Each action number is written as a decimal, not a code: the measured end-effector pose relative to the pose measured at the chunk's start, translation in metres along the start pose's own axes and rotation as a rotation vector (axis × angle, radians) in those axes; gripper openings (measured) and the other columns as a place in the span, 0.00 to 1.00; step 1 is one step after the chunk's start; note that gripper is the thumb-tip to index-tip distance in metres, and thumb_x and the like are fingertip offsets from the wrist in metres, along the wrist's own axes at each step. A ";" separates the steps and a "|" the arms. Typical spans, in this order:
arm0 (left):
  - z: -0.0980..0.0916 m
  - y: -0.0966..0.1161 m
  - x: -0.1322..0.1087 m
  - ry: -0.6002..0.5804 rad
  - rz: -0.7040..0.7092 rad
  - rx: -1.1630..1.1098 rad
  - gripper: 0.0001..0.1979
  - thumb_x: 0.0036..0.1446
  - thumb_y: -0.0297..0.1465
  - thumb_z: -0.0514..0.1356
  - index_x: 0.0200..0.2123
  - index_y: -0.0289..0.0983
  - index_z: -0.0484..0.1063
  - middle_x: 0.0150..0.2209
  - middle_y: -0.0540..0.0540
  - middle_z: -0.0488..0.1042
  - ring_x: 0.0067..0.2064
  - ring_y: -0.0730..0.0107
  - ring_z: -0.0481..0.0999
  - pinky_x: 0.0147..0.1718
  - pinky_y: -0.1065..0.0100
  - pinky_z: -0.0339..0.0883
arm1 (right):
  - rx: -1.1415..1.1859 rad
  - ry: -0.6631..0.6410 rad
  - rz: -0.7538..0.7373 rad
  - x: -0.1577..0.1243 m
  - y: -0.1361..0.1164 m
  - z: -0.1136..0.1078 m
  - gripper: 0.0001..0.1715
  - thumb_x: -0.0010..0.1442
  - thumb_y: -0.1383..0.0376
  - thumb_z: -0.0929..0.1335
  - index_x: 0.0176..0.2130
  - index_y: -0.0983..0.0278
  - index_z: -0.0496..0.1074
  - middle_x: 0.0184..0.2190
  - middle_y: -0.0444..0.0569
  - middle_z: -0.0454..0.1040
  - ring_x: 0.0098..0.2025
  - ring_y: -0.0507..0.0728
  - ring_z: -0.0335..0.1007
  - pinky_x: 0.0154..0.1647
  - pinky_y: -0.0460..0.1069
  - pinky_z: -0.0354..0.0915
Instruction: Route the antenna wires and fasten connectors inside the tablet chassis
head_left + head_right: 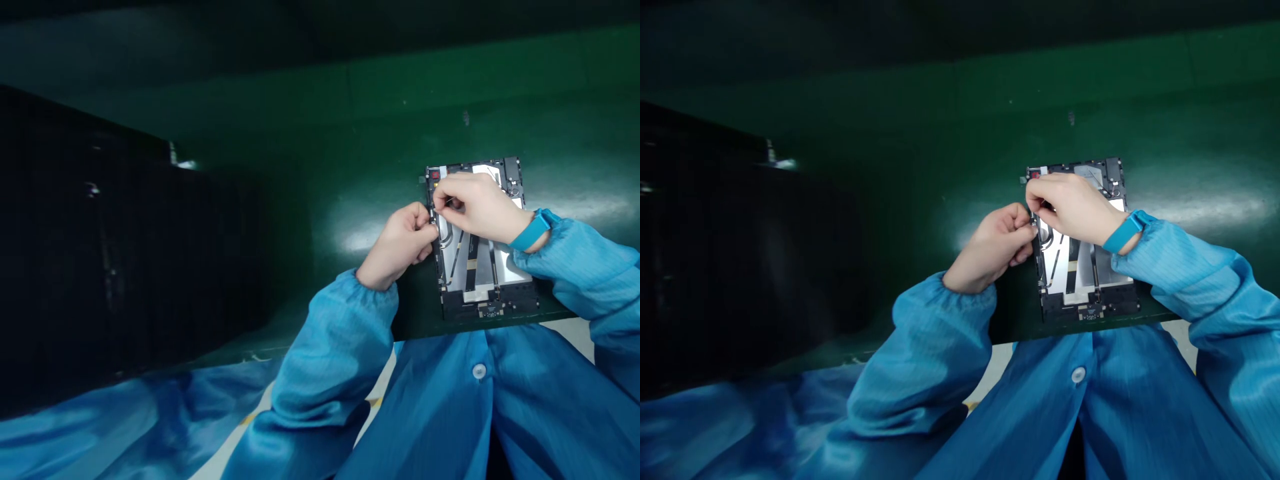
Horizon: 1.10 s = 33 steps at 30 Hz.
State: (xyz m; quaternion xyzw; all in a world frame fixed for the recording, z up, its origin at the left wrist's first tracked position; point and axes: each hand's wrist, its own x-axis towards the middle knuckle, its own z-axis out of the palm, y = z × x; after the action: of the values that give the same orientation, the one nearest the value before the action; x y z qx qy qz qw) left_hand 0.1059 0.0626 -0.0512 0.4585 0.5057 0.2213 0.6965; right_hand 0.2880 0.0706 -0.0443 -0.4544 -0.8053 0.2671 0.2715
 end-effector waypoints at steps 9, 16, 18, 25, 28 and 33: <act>0.000 0.021 0.019 0.041 -0.035 -0.045 0.18 0.41 0.17 0.58 0.27 0.42 0.52 0.14 0.64 0.52 0.13 0.85 0.53 0.13 0.79 0.40 | 0.035 0.151 0.164 0.006 -0.001 -0.002 0.08 0.54 0.74 0.67 0.35 0.63 0.72 0.30 0.43 0.75 0.32 0.53 0.67 0.38 0.48 0.60; -0.001 0.017 0.029 0.009 0.048 -0.092 0.18 0.43 0.18 0.59 0.27 0.42 0.52 0.14 0.64 0.54 0.13 0.84 0.55 0.13 0.79 0.43 | 0.032 0.132 0.219 0.006 -0.001 -0.003 0.08 0.52 0.74 0.67 0.33 0.62 0.70 0.27 0.42 0.73 0.29 0.51 0.66 0.35 0.47 0.59; -0.001 0.014 0.029 0.008 0.065 -0.088 0.18 0.46 0.19 0.60 0.27 0.42 0.53 0.13 0.63 0.55 0.13 0.84 0.55 0.13 0.79 0.44 | 0.004 0.135 0.214 0.007 0.001 -0.002 0.09 0.51 0.74 0.67 0.32 0.62 0.69 0.27 0.41 0.72 0.30 0.52 0.66 0.36 0.47 0.58; 0.004 0.015 0.033 0.069 0.051 -0.007 0.19 0.57 0.27 0.65 0.26 0.42 0.54 0.12 0.62 0.55 0.12 0.83 0.53 0.13 0.77 0.42 | -0.046 0.178 0.147 0.004 0.009 -0.002 0.08 0.52 0.74 0.66 0.32 0.62 0.69 0.30 0.44 0.72 0.32 0.54 0.66 0.38 0.50 0.61; 0.011 0.014 0.036 0.103 0.045 -0.023 0.20 0.58 0.27 0.65 0.25 0.42 0.53 0.12 0.61 0.53 0.13 0.83 0.50 0.14 0.75 0.39 | -0.087 0.302 0.104 -0.003 0.006 -0.014 0.08 0.54 0.72 0.66 0.35 0.62 0.71 0.37 0.50 0.74 0.38 0.58 0.69 0.43 0.54 0.64; 0.015 0.012 0.039 0.193 0.100 0.039 0.21 0.56 0.29 0.67 0.24 0.41 0.53 0.15 0.60 0.52 0.16 0.80 0.52 0.18 0.73 0.42 | -0.218 0.547 0.166 -0.041 0.012 -0.037 0.11 0.57 0.66 0.70 0.42 0.59 0.73 0.47 0.54 0.74 0.53 0.65 0.70 0.53 0.61 0.69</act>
State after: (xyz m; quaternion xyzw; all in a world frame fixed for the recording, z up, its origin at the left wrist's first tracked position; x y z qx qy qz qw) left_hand 0.1366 0.0922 -0.0595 0.4731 0.5511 0.2890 0.6236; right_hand 0.3380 0.0468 -0.0336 -0.6000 -0.6864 0.0682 0.4052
